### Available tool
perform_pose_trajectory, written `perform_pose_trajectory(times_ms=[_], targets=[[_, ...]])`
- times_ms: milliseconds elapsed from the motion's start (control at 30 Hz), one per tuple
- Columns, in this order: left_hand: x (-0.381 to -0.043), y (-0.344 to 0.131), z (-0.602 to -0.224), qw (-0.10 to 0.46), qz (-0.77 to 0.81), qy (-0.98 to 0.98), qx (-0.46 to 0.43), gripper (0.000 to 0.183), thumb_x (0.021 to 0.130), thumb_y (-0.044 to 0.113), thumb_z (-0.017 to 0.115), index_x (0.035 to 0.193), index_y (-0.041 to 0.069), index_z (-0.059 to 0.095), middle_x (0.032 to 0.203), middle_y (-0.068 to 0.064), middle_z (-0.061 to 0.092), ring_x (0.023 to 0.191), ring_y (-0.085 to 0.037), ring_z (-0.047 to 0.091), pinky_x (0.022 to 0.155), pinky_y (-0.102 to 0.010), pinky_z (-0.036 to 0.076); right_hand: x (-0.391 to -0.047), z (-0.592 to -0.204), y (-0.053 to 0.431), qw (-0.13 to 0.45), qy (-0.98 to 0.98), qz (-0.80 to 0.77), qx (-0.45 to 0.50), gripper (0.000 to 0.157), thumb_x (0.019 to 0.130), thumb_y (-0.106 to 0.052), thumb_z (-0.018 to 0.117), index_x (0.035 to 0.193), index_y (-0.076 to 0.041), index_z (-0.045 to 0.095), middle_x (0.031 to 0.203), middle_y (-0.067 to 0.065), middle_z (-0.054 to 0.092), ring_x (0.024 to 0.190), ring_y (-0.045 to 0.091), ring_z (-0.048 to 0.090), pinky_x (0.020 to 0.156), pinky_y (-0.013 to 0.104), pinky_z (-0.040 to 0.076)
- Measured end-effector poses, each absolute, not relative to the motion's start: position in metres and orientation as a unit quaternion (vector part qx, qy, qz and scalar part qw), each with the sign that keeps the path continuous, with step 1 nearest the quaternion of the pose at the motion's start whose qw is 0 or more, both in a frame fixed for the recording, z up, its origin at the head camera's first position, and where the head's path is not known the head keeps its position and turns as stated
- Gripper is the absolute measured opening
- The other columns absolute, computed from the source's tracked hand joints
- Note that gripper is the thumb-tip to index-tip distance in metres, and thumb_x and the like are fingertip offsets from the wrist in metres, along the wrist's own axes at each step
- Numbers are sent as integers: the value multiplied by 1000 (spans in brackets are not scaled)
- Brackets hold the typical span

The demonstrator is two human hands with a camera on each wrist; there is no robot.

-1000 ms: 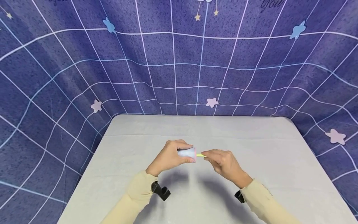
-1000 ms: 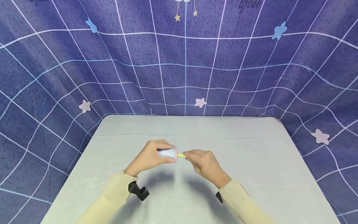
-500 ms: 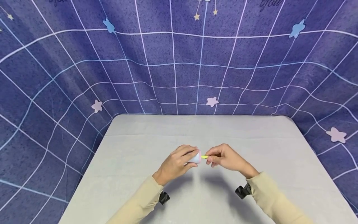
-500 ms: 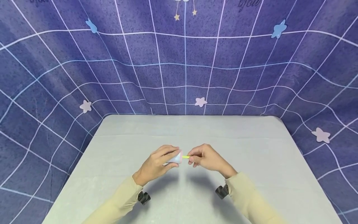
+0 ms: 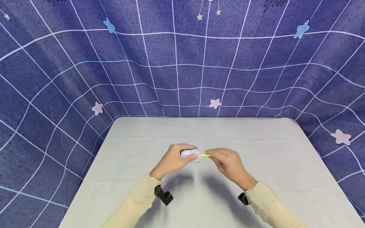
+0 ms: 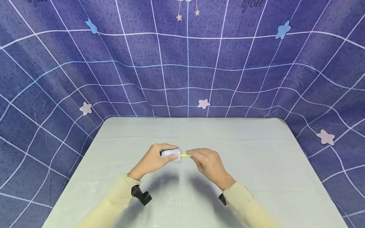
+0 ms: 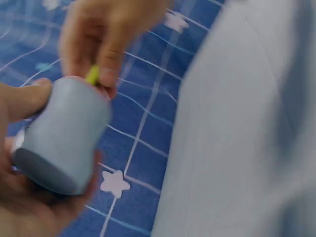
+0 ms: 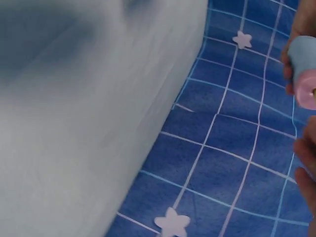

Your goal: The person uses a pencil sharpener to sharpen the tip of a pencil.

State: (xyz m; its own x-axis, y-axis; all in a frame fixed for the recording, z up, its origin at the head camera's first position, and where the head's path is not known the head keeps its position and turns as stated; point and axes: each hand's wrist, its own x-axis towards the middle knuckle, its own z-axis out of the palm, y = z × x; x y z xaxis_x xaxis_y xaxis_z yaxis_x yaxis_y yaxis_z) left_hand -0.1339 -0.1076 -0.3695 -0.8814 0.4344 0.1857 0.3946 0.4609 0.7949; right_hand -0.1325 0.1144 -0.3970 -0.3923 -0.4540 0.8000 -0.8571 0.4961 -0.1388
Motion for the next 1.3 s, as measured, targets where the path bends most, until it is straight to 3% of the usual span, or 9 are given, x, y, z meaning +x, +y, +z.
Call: perform_pose_trajectory(times_ms=[200, 300, 433, 567, 767, 933, 1067, 1167, 1300], targets=[[-140, -117, -363, 190, 580, 774, 168, 29, 84, 23, 62, 101, 0, 67, 94, -10, 65, 75, -14, 56, 62, -26, 47, -133, -393, 109, 455, -725, 222, 467, 21, 91, -6, 48, 90, -3, 68, 85, 4, 67, 75, 17, 64, 72, 36, 51], [-142, -116, -359, 199, 589, 767, 161, 31, 82, 22, 66, 101, -2, 66, 93, -12, 66, 74, -14, 58, 63, -26, 48, -134, -393, 109, 465, -714, 223, 473, 20, 91, -5, 48, 91, -1, 68, 85, 5, 68, 73, 17, 64, 69, 32, 52], [-141, -111, -357, 139, 543, 808, 181, 39, 74, 31, 73, 103, 6, 68, 93, -5, 68, 77, -10, 60, 64, -26, 50, -137, -400, 113, 443, -723, 237, 475, 20, 92, -7, 47, 92, -1, 67, 83, 4, 67, 68, 15, 63, 60, 25, 51], [-135, -106, -366, 40, 472, 848, 238, 46, 67, 33, 77, 104, 7, 67, 91, 2, 67, 77, -8, 60, 64, -22, 50, -136, -406, 118, 320, -768, 276, 481, 14, 91, -10, 51, 95, -4, 64, 81, 1, 66, 63, 8, 59, 56, 19, 49], [-125, -99, -391, -129, 366, 847, 364, 46, 68, 22, 77, 107, 2, 65, 103, -4, 64, 91, -11, 59, 75, -17, 48, -137, -401, 126, -14, -804, 445, 394, 12, 86, -6, 57, 92, -11, 66, 70, -3, 64, 46, 2, 48, 42, 17, 41], [-122, -97, -406, -206, 333, 828, 400, 47, 67, 21, 78, 107, 1, 64, 104, -8, 63, 96, -15, 59, 80, -18, 47, -142, -398, 130, -127, -786, 492, 351, 13, 87, -4, 55, 92, -8, 67, 70, 2, 64, 46, 15, 54, 43, 27, 46], [-124, -98, -410, -191, 324, 839, 392, 45, 70, 26, 75, 107, 2, 65, 104, -6, 62, 95, -14, 58, 78, -17, 48, -142, -404, 129, -87, -815, 449, 355, 13, 86, -7, 57, 93, -12, 67, 74, -3, 65, 53, 8, 55, 49, 22, 48], [-126, -99, -405, -164, 338, 849, 371, 43, 74, 28, 73, 107, 3, 64, 102, -4, 62, 91, -11, 58, 72, -17, 49, -139, -410, 126, 34, -842, 379, 383, 14, 83, -8, 62, 95, -14, 67, 82, -5, 67, 61, 2, 56, 54, 19, 48], [-129, -100, -392, -106, 386, 860, 316, 40, 76, 28, 71, 108, 4, 64, 98, -2, 64, 82, -9, 59, 66, -20, 48, -136, -414, 123, 212, -835, 290, 416, 24, 76, -6, 68, 100, -9, 66, 90, 0, 68, 74, 9, 62, 63, 24, 50]])
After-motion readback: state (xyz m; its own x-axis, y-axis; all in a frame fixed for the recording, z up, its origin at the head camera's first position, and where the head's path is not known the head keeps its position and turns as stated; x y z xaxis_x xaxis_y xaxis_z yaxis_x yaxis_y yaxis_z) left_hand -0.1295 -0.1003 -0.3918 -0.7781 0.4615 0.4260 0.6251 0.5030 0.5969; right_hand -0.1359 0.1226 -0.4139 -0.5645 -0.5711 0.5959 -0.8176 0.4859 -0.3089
